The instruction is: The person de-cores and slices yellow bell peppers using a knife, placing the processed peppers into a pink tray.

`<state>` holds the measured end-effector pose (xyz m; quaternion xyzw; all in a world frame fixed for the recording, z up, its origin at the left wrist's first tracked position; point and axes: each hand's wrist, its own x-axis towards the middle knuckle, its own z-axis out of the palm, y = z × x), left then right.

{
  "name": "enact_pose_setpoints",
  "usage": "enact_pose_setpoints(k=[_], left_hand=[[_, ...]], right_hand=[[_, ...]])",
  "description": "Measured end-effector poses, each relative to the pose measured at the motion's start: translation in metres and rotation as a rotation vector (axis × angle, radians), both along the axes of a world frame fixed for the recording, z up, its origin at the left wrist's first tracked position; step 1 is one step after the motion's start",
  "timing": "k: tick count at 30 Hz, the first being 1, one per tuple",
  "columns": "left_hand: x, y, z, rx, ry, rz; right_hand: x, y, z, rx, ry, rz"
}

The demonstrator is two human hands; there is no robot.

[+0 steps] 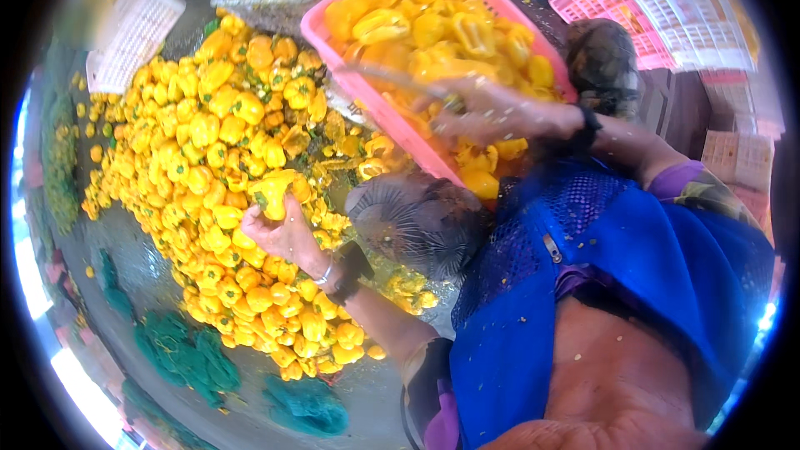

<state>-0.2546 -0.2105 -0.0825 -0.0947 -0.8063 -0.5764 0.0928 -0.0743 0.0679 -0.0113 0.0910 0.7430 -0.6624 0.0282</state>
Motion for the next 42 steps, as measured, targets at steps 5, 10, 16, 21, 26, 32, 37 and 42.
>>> enact_pose_setpoints(k=[5,10,16,21,26,32,37,42], left_hand=[[0.041,0.065,0.091,-0.041,0.188,-0.181],[0.084,0.1,0.137,-0.167,0.215,-0.26],[0.128,0.14,0.155,-0.252,0.226,-0.401],[0.166,0.179,0.151,-0.436,0.508,-0.665],[0.191,0.207,0.147,-0.345,0.309,-0.588],[0.186,0.203,0.136,0.155,0.049,-0.472],[0.205,0.206,0.13,0.323,0.003,-0.454],[0.232,0.208,0.097,0.236,-0.019,-0.601]], right_hand=[[0.009,-0.018,0.027,0.178,0.213,0.125],[0.026,-0.017,0.031,0.213,0.213,0.077],[0.056,0.01,0.028,0.063,0.056,0.094],[0.088,0.04,0.033,-0.104,-0.188,0.128],[0.093,0.046,-0.102,-0.097,0.451,0.088],[0.142,0.065,-0.03,-0.458,-0.066,0.091],[0.155,0.066,-0.018,-0.258,0.337,-0.004],[0.145,0.073,-0.002,-1.134,-0.048,-0.179]])
